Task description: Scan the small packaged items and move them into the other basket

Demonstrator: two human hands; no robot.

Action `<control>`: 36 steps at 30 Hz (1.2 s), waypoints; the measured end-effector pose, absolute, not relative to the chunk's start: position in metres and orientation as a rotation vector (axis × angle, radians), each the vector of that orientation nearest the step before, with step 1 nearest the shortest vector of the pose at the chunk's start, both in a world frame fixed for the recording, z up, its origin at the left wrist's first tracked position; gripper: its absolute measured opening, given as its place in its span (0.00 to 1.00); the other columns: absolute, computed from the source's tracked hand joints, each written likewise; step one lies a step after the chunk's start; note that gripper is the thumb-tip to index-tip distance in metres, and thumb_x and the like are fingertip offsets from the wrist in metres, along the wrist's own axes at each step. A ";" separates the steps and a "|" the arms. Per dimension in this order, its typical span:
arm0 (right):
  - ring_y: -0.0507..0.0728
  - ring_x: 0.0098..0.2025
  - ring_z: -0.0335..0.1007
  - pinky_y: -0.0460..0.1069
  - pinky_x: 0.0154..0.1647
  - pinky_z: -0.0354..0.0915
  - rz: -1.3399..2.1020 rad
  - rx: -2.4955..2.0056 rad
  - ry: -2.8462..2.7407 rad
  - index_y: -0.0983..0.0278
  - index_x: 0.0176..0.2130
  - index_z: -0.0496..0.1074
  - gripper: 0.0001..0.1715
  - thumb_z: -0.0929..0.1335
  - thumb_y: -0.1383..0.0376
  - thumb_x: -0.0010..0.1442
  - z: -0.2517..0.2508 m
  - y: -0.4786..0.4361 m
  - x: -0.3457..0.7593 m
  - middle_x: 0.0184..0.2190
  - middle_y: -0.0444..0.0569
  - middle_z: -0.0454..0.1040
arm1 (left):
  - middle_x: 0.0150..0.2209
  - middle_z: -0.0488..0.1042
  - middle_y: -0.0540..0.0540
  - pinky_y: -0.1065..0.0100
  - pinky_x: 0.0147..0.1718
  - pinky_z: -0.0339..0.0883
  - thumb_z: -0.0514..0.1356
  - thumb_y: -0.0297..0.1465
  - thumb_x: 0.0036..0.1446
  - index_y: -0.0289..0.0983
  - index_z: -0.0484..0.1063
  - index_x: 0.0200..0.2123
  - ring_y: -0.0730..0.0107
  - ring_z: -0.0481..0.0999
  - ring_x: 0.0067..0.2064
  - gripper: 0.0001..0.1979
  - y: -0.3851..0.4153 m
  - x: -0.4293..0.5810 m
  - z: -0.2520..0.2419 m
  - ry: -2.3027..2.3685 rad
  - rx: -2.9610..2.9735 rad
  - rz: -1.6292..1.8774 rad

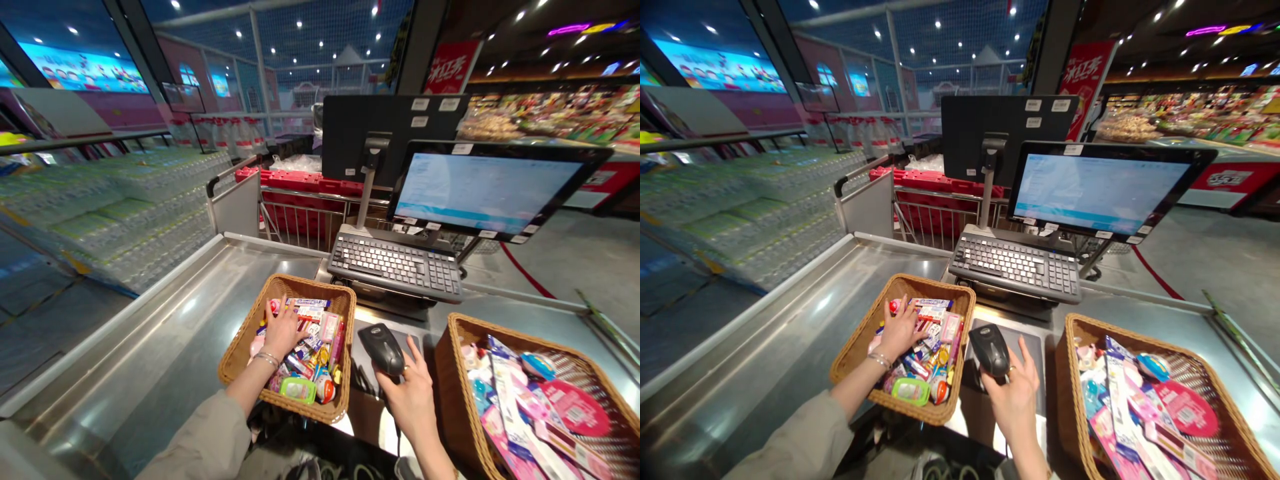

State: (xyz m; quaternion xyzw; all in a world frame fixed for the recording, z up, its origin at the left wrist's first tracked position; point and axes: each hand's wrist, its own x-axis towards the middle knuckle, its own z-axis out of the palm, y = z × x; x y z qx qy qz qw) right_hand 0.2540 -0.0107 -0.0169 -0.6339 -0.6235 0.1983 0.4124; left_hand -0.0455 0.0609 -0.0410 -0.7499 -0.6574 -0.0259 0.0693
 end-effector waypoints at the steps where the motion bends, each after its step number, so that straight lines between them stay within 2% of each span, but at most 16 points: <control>1: 0.68 0.67 0.53 0.65 0.62 0.55 0.499 -1.596 -1.568 0.59 0.36 0.79 0.17 0.70 0.53 0.49 -0.017 -0.011 0.254 0.50 0.52 0.76 | 0.63 0.65 0.37 0.32 0.62 0.22 0.58 0.52 0.55 0.39 0.78 0.44 0.40 0.43 0.70 0.25 0.061 -0.043 -0.042 -2.011 -2.228 -0.061; 5: 0.68 0.67 0.52 0.66 0.63 0.54 0.502 -1.595 -1.566 0.58 0.37 0.79 0.17 0.70 0.53 0.49 -0.016 -0.012 0.253 0.51 0.51 0.76 | 0.63 0.64 0.33 0.31 0.62 0.22 0.54 0.54 0.57 0.35 0.78 0.46 0.37 0.44 0.70 0.30 0.065 -0.033 -0.047 -2.095 -2.164 0.027; 10: 0.68 0.67 0.53 0.65 0.63 0.54 0.488 -1.572 -1.556 0.58 0.37 0.79 0.16 0.70 0.54 0.50 -0.018 -0.013 0.256 0.49 0.50 0.77 | 0.64 0.62 0.29 0.31 0.61 0.22 0.54 0.54 0.56 0.32 0.76 0.50 0.37 0.47 0.69 0.33 0.070 -0.027 -0.055 -2.222 -2.072 0.090; 15: 0.67 0.66 0.53 0.65 0.63 0.55 0.472 -1.570 -1.557 0.59 0.37 0.79 0.16 0.70 0.54 0.50 -0.022 -0.013 0.258 0.48 0.51 0.77 | 0.64 0.62 0.31 0.31 0.61 0.25 0.57 0.49 0.53 0.35 0.74 0.51 0.40 0.49 0.69 0.30 0.072 -0.029 -0.055 -2.365 -2.052 0.097; 19: 0.67 0.66 0.54 0.65 0.63 0.55 0.466 -1.570 -1.552 0.59 0.37 0.79 0.17 0.70 0.54 0.49 -0.023 -0.015 0.259 0.48 0.51 0.77 | 0.65 0.60 0.30 0.30 0.61 0.28 0.58 0.46 0.52 0.34 0.75 0.50 0.40 0.47 0.69 0.28 0.071 -0.030 -0.048 -2.397 -2.040 0.099; 22: 0.67 0.66 0.54 0.65 0.63 0.55 0.449 -1.563 -1.538 0.60 0.38 0.79 0.18 0.70 0.53 0.49 -0.023 -0.015 0.258 0.49 0.52 0.77 | 0.65 0.59 0.31 0.31 0.62 0.27 0.58 0.43 0.52 0.32 0.74 0.51 0.40 0.46 0.70 0.28 0.068 -0.032 -0.040 -2.351 -2.051 0.088; 26: 0.68 0.66 0.54 0.66 0.62 0.56 0.446 -1.560 -1.542 0.60 0.37 0.79 0.19 0.70 0.52 0.49 -0.023 -0.015 0.258 0.49 0.53 0.77 | 0.66 0.58 0.34 0.33 0.63 0.25 0.59 0.41 0.52 0.34 0.74 0.51 0.42 0.44 0.70 0.26 0.062 -0.036 -0.032 -2.248 -2.071 0.048; 33: 0.67 0.66 0.53 0.65 0.63 0.55 0.452 -1.546 -1.557 0.59 0.37 0.79 0.18 0.70 0.53 0.50 -0.021 -0.018 0.258 0.48 0.52 0.77 | 0.66 0.59 0.34 0.32 0.62 0.23 0.59 0.41 0.55 0.34 0.73 0.52 0.42 0.45 0.70 0.25 0.048 -0.049 -0.021 -2.127 -2.099 -0.040; 36: 0.68 0.66 0.54 0.65 0.62 0.56 0.457 -1.538 -1.549 0.59 0.37 0.79 0.18 0.70 0.52 0.49 -0.018 -0.019 0.256 0.49 0.52 0.77 | 0.66 0.59 0.36 0.31 0.62 0.20 0.60 0.41 0.54 0.36 0.75 0.48 0.43 0.46 0.70 0.20 0.040 -0.056 -0.015 -2.097 -2.118 -0.067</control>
